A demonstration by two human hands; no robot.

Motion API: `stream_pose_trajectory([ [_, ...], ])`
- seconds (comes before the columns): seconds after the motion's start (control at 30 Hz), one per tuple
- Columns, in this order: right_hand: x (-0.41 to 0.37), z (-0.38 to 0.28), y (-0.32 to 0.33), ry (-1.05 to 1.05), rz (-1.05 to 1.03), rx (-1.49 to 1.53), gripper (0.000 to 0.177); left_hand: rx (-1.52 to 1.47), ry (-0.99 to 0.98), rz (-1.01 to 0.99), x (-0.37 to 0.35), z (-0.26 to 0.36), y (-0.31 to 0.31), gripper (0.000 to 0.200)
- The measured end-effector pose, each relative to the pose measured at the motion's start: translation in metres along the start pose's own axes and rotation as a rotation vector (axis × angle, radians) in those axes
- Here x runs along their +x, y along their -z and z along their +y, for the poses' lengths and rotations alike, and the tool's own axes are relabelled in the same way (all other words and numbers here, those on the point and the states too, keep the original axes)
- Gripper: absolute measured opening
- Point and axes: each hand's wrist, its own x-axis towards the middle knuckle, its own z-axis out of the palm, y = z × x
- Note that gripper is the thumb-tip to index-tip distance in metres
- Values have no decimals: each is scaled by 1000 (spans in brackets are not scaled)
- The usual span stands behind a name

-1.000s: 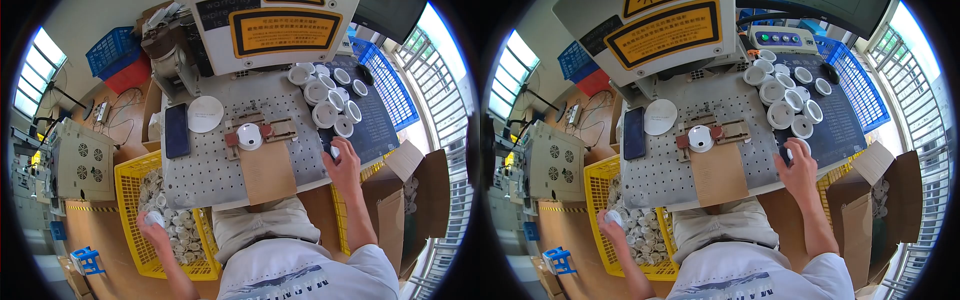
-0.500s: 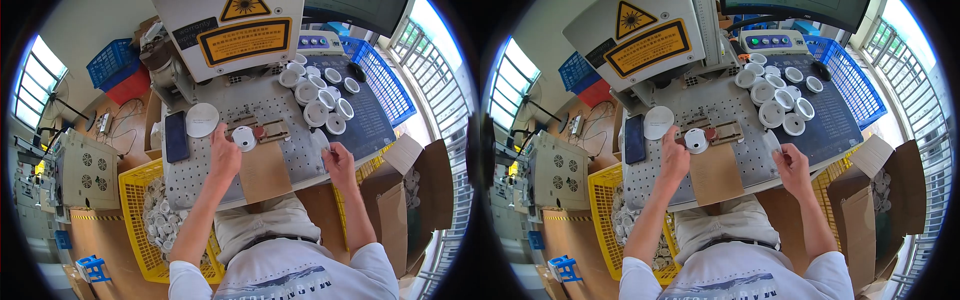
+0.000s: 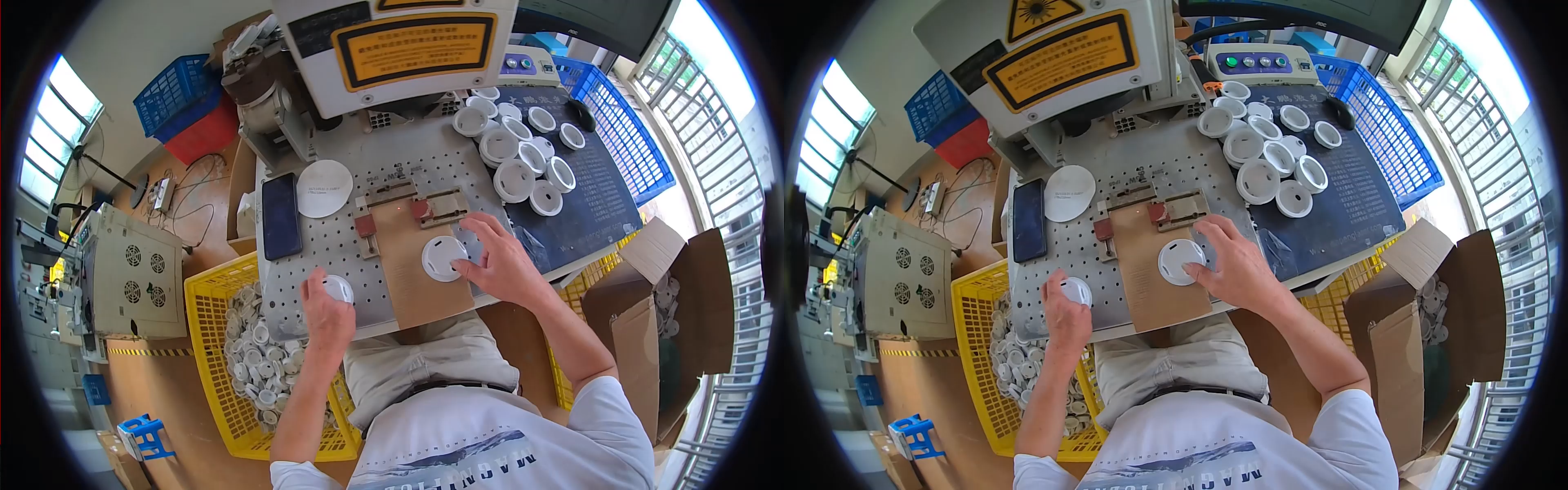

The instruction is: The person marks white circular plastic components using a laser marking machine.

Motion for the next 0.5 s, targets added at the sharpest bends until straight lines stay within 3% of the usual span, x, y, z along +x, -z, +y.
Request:
stream_pose_trajectory([
  [0.03, 6, -9, 6, 14, -16, -1, 46, -21, 144, 53, -4, -6, 5, 13],
  [0.1, 16, -24, 15, -115, -411, 45, 50, 1, 144, 55, -9, -10, 10, 14],
  [0.4, 34, -25, -51, 204, -210, -18, 39, 20, 113, 86, -8, -13, 9, 8],
  [0.5, 42, -28, -63, 154, -170, -58, 39, 6, 118, 86, -9, -14, 8, 9],
])
